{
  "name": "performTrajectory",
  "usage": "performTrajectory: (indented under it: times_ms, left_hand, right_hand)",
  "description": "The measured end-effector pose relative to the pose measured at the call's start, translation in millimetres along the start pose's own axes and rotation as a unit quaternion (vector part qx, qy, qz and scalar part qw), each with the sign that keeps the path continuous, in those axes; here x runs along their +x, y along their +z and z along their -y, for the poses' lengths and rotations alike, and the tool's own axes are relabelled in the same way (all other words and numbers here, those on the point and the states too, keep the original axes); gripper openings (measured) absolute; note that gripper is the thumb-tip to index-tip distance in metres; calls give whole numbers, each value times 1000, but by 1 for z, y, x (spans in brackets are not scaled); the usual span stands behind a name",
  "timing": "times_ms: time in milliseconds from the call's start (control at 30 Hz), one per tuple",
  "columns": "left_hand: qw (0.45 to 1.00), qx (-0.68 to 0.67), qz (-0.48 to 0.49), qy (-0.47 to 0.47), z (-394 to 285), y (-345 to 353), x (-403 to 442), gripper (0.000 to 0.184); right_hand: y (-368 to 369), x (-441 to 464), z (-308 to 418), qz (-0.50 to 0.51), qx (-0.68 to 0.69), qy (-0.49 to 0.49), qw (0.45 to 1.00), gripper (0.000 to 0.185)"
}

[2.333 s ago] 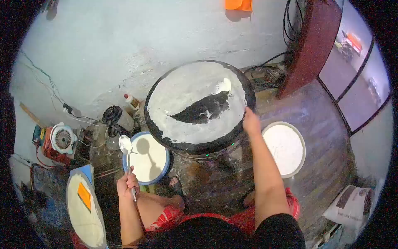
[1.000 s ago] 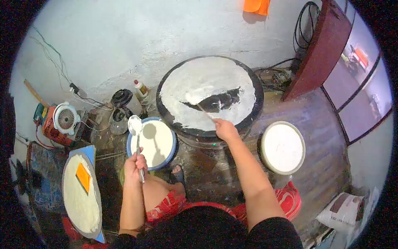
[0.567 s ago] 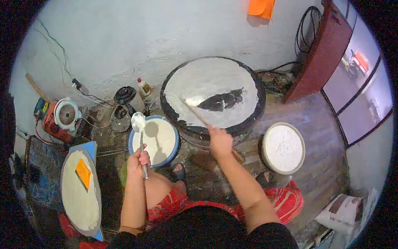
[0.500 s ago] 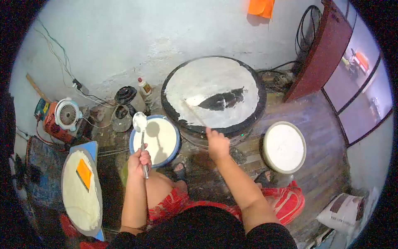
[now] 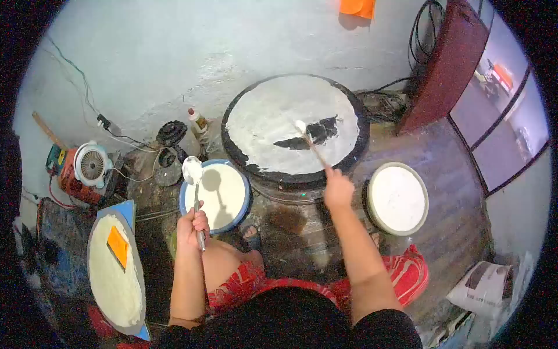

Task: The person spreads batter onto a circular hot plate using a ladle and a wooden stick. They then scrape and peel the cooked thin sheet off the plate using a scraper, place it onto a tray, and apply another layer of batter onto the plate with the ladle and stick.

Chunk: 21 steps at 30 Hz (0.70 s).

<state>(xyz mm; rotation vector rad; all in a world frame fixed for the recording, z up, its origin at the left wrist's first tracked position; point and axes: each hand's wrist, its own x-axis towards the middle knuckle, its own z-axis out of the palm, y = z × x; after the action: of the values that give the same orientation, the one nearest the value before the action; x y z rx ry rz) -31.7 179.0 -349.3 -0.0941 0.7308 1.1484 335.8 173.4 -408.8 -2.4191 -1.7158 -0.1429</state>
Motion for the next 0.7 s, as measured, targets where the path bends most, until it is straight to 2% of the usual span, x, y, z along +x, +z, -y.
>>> performTrajectory:
  times_ms: [100, 167, 200, 233, 300, 333, 467, 533, 567, 633, 700]
  left_hand:
    - [1000, 25, 10, 11, 0, -5, 6, 26]
    - [1000, -2, 12, 6, 0, -4, 6, 27]
    - [1000, 6, -7, 9, 1, -1, 6, 27]
    - [1000, 7, -7, 8, 1, -2, 6, 27]
    - [1000, 3, 1, -8, 0, -2, 6, 28]
    - [1000, 5, -1, -9, 0, -1, 5, 28]
    - [1000, 13, -10, 0, 2, 2, 5, 27]
    - [1000, 7, -19, 0, 1, 3, 5, 27]
    - [1000, 8, -17, 0, 1, 3, 6, 27]
    - [1000, 14, -15, 2, 2, 2, 6, 27]
    - [1000, 13, -21, -3, 2, 4, 4, 28]
  right_hand:
    - [-10, 5, -6, -18, 168, 86, 982, 40]
    - [-6, -11, 10, -38, 237, 78, 968, 42]
    - [-7, -24, 18, -42, 234, 29, 971, 41]
    - [-6, -23, 14, -42, 234, 31, 971, 41]
    - [1, -19, -2, -42, 92, -43, 994, 43]
    - [11, -9, -18, -74, 69, -9, 995, 43]
    - [-14, 5, -35, -43, 39, 53, 997, 45]
    - [-8, -8, -22, -41, 181, 122, 975, 46]
    - [-8, -21, -11, -91, 187, 77, 975, 46]
    - [-11, -34, -2, -11, 141, -4, 990, 45]
    - [-1, -23, -18, -17, 95, 12, 995, 44]
